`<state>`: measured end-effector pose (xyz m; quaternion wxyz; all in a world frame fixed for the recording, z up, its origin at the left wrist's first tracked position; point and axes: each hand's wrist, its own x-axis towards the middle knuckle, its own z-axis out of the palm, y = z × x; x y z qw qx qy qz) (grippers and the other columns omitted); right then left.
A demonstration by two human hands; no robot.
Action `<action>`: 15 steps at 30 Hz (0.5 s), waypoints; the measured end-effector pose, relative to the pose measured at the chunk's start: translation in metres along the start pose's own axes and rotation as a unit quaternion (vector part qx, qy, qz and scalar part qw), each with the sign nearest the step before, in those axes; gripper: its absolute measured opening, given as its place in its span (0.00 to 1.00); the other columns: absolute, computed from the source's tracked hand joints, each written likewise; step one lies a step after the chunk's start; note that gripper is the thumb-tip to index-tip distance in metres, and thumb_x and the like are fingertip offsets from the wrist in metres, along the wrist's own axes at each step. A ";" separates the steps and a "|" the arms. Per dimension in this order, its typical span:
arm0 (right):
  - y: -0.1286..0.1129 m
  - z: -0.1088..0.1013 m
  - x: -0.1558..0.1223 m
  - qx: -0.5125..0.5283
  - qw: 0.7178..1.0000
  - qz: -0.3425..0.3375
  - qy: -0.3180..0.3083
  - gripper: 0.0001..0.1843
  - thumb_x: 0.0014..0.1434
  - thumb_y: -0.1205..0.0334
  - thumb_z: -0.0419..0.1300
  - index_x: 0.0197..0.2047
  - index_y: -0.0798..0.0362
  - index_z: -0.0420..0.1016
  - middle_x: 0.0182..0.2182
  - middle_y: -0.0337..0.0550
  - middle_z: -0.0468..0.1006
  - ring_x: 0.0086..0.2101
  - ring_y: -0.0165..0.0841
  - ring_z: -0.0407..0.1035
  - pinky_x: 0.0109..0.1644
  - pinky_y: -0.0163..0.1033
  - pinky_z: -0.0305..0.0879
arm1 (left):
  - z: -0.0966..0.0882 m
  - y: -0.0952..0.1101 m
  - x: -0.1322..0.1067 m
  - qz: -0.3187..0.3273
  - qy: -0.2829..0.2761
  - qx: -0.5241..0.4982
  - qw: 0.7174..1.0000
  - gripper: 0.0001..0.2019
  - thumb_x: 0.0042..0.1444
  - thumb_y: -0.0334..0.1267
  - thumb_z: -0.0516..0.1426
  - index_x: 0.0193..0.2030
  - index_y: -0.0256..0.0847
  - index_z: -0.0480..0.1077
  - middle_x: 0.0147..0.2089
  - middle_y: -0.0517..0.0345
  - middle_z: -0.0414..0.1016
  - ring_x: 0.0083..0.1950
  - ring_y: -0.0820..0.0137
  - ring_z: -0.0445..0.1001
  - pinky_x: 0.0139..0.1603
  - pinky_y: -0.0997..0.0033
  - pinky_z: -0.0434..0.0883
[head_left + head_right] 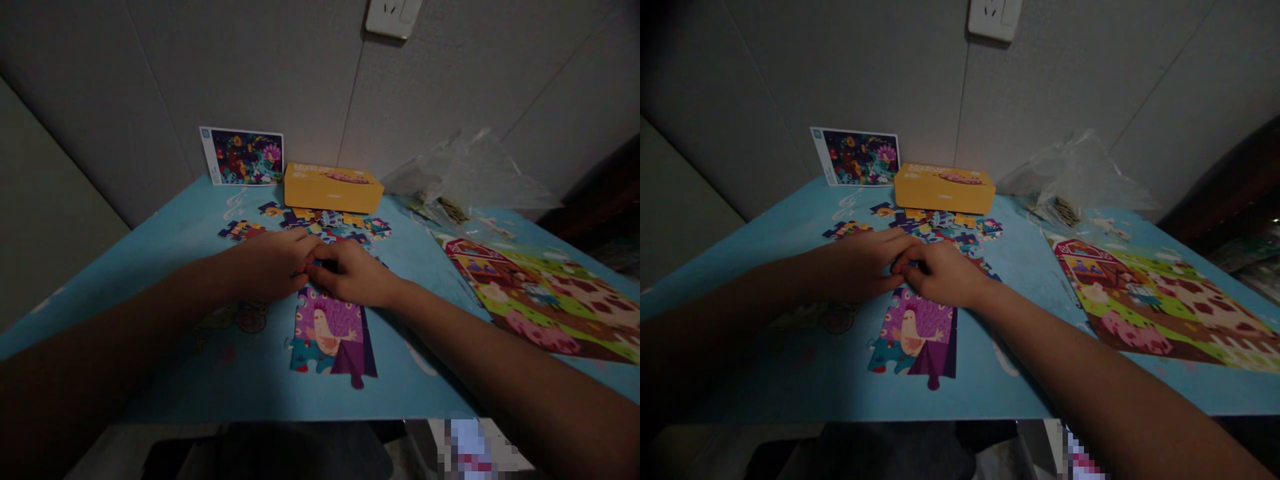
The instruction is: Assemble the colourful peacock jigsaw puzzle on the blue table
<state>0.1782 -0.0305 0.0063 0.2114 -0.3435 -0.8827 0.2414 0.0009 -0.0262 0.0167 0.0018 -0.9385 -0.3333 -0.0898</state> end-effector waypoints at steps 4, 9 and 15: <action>0.000 0.000 0.000 0.008 1.000 0.000 -0.002 0.10 0.53 0.74 0.54 0.32 0.58 0.75 0.21 0.36 0.70 0.24 0.25 0.59 0.31 0.33 0.52 | 0.001 -0.001 0.000 0.000 0.005 -0.006 1.000 0.10 0.51 0.32 0.52 0.41 0.36 0.66 0.40 0.50 0.69 0.39 0.65 0.69 0.38 0.67 0.66; 0.000 0.000 0.000 0.010 1.000 0.006 0.000 0.09 0.52 0.74 0.54 0.32 0.58 0.76 0.20 0.35 0.69 0.24 0.25 0.59 0.31 0.33 0.52 | 0.004 -0.004 -0.001 0.010 0.016 -0.003 1.000 0.10 0.52 0.33 0.52 0.42 0.36 0.65 0.40 0.50 0.68 0.40 0.64 0.69 0.39 0.67 0.65; 0.002 0.000 0.000 0.007 1.000 0.000 0.004 0.10 0.53 0.74 0.54 0.33 0.58 0.76 0.20 0.35 0.69 0.24 0.24 0.59 0.30 0.33 0.51 | 0.003 -0.002 0.000 0.009 0.006 0.001 1.000 0.08 0.51 0.32 0.52 0.40 0.36 0.65 0.39 0.51 0.68 0.38 0.66 0.68 0.37 0.68 0.65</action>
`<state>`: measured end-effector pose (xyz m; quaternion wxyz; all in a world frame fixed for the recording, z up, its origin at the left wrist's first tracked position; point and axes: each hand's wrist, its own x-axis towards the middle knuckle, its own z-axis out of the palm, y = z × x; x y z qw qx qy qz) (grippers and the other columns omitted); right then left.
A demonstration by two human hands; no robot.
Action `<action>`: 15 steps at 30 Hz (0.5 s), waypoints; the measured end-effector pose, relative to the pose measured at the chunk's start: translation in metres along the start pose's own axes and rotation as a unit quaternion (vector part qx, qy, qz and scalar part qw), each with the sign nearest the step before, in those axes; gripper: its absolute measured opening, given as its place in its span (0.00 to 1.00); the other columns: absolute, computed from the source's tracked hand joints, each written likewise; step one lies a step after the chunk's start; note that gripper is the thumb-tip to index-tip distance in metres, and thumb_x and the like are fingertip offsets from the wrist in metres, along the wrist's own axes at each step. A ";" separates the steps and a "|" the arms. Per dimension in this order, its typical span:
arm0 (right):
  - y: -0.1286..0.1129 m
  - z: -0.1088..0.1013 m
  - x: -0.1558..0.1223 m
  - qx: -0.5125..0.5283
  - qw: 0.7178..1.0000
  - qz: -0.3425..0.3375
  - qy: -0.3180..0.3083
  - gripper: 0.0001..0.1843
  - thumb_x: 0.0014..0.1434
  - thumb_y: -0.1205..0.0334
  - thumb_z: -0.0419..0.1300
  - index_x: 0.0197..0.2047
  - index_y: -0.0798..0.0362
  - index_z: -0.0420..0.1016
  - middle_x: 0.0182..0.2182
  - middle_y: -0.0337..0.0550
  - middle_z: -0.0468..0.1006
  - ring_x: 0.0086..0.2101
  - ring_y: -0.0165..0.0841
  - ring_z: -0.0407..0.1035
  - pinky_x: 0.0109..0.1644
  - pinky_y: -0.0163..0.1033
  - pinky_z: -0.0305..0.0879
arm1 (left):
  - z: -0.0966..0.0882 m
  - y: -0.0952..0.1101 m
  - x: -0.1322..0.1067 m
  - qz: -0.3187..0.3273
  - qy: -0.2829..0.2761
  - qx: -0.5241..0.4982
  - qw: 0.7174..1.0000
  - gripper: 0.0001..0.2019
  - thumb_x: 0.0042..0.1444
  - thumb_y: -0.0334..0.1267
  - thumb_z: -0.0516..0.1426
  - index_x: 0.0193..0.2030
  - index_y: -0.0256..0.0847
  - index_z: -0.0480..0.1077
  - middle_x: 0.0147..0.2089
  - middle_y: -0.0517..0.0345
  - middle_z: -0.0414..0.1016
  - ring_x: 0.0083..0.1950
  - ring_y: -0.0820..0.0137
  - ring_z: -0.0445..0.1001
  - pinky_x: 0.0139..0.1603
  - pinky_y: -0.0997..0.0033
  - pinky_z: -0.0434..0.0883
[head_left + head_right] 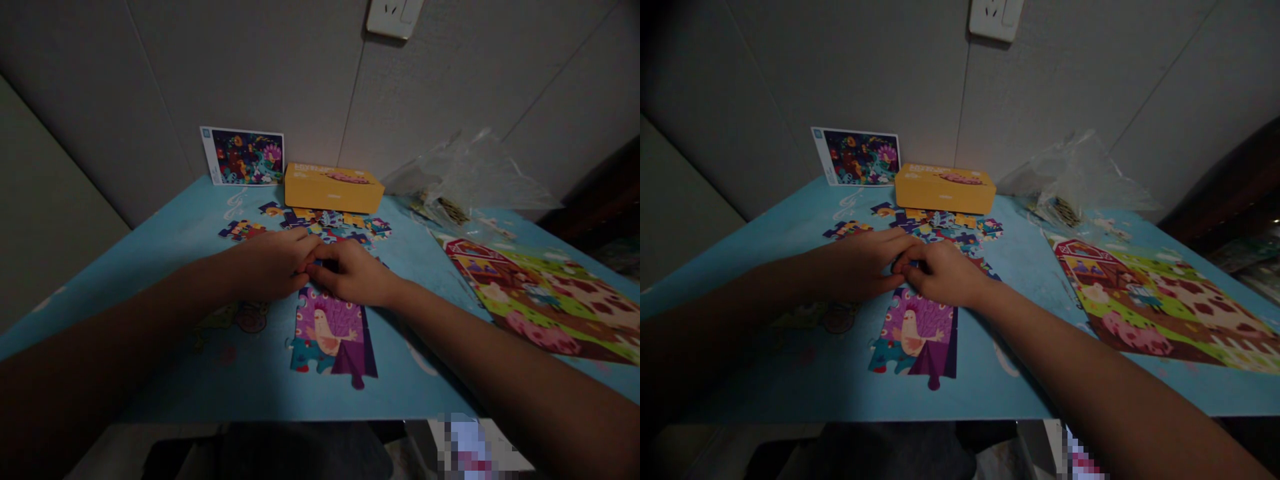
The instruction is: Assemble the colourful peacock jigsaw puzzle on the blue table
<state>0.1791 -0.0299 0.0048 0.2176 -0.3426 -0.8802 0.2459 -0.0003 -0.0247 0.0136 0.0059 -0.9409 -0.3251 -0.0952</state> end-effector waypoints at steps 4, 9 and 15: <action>0.001 0.000 0.000 0.002 1.000 0.002 -0.002 0.10 0.53 0.73 0.54 0.34 0.58 0.76 0.21 0.36 0.69 0.24 0.25 0.59 0.31 0.33 0.51 | 0.000 0.000 -0.001 -0.001 0.004 0.000 1.000 0.09 0.52 0.32 0.52 0.41 0.37 0.65 0.39 0.51 0.68 0.38 0.66 0.68 0.37 0.68 0.65; 0.000 0.000 0.001 -0.005 1.000 0.001 -0.002 0.08 0.53 0.73 0.54 0.30 0.58 0.75 0.19 0.34 0.66 0.23 0.24 0.57 0.30 0.33 0.51 | -0.004 0.005 0.000 -0.026 -0.023 0.004 0.999 0.10 0.51 0.32 0.53 0.42 0.36 0.65 0.41 0.50 0.68 0.38 0.66 0.69 0.37 0.68 0.65; 0.003 0.000 -0.001 0.010 1.000 -0.027 -0.002 0.09 0.55 0.71 0.55 0.31 0.59 0.77 0.17 0.33 0.64 0.22 0.23 0.56 0.29 0.32 0.50 | -0.011 0.019 -0.010 -0.061 -0.034 0.047 0.996 0.15 0.53 0.35 0.55 0.47 0.37 0.64 0.44 0.48 0.69 0.41 0.62 0.70 0.38 0.65 0.67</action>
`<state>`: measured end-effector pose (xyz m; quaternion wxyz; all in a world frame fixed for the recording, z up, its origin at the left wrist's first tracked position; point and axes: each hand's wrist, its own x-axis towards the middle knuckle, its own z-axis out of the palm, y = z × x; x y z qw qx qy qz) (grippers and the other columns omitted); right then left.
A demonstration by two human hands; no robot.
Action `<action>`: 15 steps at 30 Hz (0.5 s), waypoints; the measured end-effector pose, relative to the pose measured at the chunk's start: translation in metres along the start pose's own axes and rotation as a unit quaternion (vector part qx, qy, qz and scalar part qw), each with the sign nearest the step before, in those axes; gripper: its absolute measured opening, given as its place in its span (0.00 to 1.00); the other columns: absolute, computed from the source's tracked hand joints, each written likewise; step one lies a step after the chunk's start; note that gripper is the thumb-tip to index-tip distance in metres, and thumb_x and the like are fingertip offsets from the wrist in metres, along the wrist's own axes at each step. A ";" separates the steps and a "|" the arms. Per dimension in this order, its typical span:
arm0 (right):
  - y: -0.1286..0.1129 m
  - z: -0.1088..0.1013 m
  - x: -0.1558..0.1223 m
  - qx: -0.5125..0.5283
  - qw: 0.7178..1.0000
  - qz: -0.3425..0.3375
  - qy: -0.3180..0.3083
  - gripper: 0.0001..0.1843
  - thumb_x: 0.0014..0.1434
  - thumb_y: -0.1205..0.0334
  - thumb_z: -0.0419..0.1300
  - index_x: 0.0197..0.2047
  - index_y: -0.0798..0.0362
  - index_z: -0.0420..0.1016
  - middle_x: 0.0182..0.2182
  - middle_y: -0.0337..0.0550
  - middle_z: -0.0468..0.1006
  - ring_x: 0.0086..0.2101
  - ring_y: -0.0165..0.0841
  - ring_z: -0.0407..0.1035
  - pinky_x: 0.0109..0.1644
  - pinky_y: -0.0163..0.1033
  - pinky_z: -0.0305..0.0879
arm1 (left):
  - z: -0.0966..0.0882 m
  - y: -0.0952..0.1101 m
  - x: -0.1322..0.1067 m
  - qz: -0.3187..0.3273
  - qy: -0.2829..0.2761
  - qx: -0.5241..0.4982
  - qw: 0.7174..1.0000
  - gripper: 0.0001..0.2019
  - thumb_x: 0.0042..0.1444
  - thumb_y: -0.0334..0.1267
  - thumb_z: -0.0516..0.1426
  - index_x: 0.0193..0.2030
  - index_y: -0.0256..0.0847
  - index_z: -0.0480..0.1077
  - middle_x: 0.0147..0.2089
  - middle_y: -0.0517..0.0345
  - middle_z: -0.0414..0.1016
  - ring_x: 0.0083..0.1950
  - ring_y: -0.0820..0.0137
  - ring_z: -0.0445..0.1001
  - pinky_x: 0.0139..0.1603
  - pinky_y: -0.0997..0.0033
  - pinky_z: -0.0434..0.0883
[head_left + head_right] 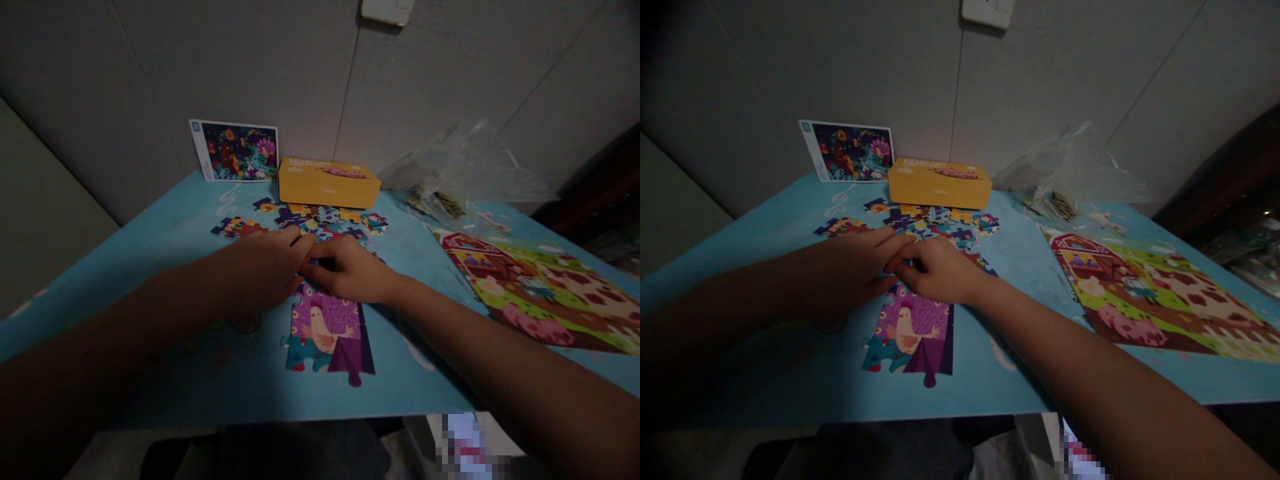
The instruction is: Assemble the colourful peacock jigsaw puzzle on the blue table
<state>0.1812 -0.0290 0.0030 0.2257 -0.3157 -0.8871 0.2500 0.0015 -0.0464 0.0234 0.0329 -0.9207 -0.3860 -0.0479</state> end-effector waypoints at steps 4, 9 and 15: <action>0.002 -0.001 -0.001 0.051 0.998 0.022 -0.004 0.11 0.57 0.68 0.55 0.38 0.59 0.79 0.16 0.33 0.63 0.20 0.22 0.54 0.26 0.33 0.49 | -0.001 -0.009 -0.003 0.028 -0.010 -0.066 0.997 0.14 0.53 0.34 0.55 0.48 0.39 0.64 0.46 0.51 0.71 0.44 0.63 0.70 0.43 0.64 0.67; 0.005 0.000 0.002 0.094 0.992 0.085 0.022 0.13 0.59 0.65 0.53 0.40 0.60 0.77 0.18 0.36 0.67 0.19 0.23 0.56 0.24 0.33 0.48 | 0.010 -0.027 0.008 0.056 0.027 -0.111 0.992 0.13 0.51 0.32 0.56 0.45 0.37 0.66 0.43 0.51 0.73 0.46 0.61 0.71 0.47 0.63 0.66; 0.011 0.003 0.002 0.120 0.988 0.067 0.065 0.09 0.58 0.67 0.53 0.44 0.55 0.67 0.20 0.33 0.67 0.19 0.24 0.58 0.25 0.32 0.50 | 0.012 -0.029 0.014 0.018 0.113 -0.150 0.982 0.16 0.55 0.30 0.52 0.52 0.36 0.64 0.46 0.49 0.73 0.48 0.63 0.71 0.48 0.65 0.66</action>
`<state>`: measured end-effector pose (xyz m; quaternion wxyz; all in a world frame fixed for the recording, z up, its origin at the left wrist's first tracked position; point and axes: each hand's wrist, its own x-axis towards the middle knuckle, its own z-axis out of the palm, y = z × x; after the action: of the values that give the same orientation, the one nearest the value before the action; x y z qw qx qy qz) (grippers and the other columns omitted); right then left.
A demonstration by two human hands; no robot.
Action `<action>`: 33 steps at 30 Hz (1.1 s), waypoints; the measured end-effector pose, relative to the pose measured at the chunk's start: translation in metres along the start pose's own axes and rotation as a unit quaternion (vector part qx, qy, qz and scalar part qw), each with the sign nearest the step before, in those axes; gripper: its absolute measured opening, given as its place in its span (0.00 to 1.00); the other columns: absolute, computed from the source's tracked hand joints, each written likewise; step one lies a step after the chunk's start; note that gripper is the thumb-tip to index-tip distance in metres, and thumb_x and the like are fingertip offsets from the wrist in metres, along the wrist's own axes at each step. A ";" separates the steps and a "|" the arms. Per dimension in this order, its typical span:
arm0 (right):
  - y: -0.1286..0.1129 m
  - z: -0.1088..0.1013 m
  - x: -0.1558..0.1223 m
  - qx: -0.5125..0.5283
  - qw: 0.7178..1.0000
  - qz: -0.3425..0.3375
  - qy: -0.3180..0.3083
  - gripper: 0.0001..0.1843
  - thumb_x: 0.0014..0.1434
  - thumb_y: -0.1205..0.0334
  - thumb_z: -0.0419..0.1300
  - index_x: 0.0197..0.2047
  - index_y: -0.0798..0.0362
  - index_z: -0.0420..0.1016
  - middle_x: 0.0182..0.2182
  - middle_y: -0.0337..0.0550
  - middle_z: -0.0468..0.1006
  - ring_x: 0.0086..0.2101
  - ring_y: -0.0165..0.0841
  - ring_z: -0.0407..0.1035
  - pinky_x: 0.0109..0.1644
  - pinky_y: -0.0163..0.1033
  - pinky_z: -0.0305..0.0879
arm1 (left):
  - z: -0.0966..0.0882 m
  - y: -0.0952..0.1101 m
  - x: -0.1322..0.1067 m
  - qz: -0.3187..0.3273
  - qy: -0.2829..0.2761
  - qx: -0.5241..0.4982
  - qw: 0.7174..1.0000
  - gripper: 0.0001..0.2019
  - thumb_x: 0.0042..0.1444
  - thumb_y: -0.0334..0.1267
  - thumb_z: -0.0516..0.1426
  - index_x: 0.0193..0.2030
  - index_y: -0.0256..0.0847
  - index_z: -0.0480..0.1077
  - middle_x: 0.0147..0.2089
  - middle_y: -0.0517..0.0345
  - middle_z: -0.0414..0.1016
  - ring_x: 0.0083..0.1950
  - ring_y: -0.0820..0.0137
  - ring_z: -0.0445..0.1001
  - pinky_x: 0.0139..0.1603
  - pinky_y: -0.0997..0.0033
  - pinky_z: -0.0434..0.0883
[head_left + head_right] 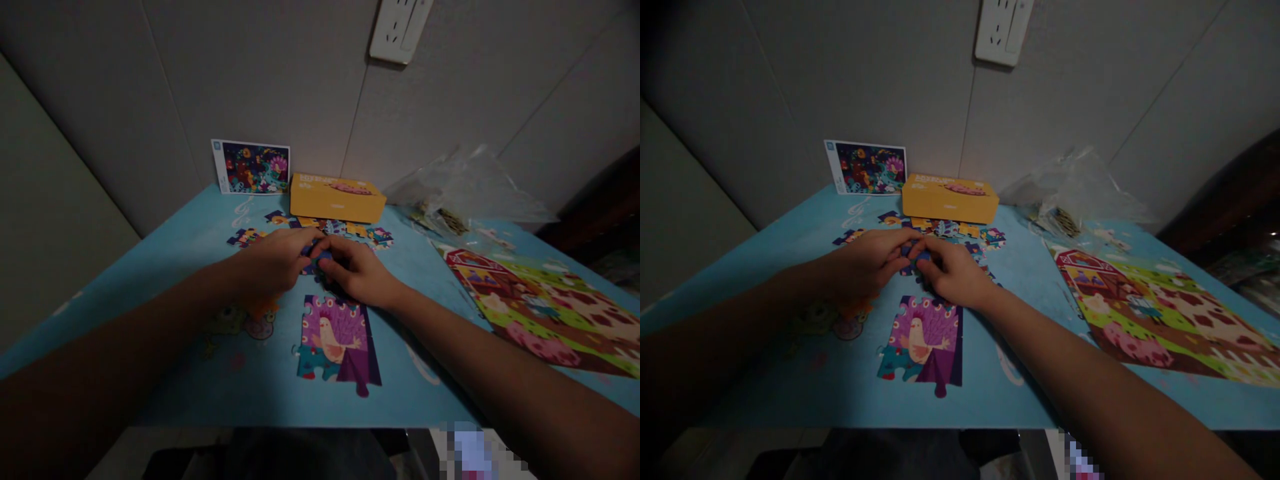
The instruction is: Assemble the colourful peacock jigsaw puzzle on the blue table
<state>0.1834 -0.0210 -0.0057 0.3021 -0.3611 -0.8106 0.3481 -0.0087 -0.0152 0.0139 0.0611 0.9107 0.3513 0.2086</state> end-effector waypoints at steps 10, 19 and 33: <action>0.007 0.000 0.001 0.013 0.998 -0.035 0.055 0.14 0.59 0.68 0.51 0.49 0.50 0.57 0.24 0.34 0.68 0.24 0.28 0.63 0.30 0.35 0.55 | -0.001 -0.006 0.006 -0.070 0.077 -0.033 0.994 0.17 0.54 0.31 0.50 0.49 0.35 0.70 0.29 0.58 0.72 0.29 0.72 0.68 0.32 0.73 0.65; 0.008 -0.001 0.003 0.029 0.989 -0.034 0.144 0.16 0.59 0.67 0.52 0.50 0.51 0.58 0.22 0.32 0.66 0.24 0.28 0.62 0.30 0.35 0.56 | -0.003 -0.006 0.006 -0.090 0.104 -0.096 0.986 0.12 0.54 0.37 0.53 0.43 0.36 0.70 0.27 0.60 0.70 0.26 0.75 0.65 0.26 0.77 0.60; 0.007 -0.002 0.005 0.075 0.980 -0.001 0.183 0.13 0.61 0.56 0.53 0.48 0.51 0.62 0.22 0.31 0.63 0.23 0.26 0.57 0.27 0.33 0.51 | -0.006 -0.008 0.005 0.071 0.136 -0.019 0.988 0.05 0.54 0.30 0.53 0.27 0.37 0.65 0.32 0.57 0.68 0.35 0.72 0.66 0.37 0.73 0.64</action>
<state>0.1845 -0.0128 -0.0083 0.4722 -0.3938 -0.7136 0.3358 -0.0129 -0.0055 0.0192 0.0152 0.8949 0.2870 0.3413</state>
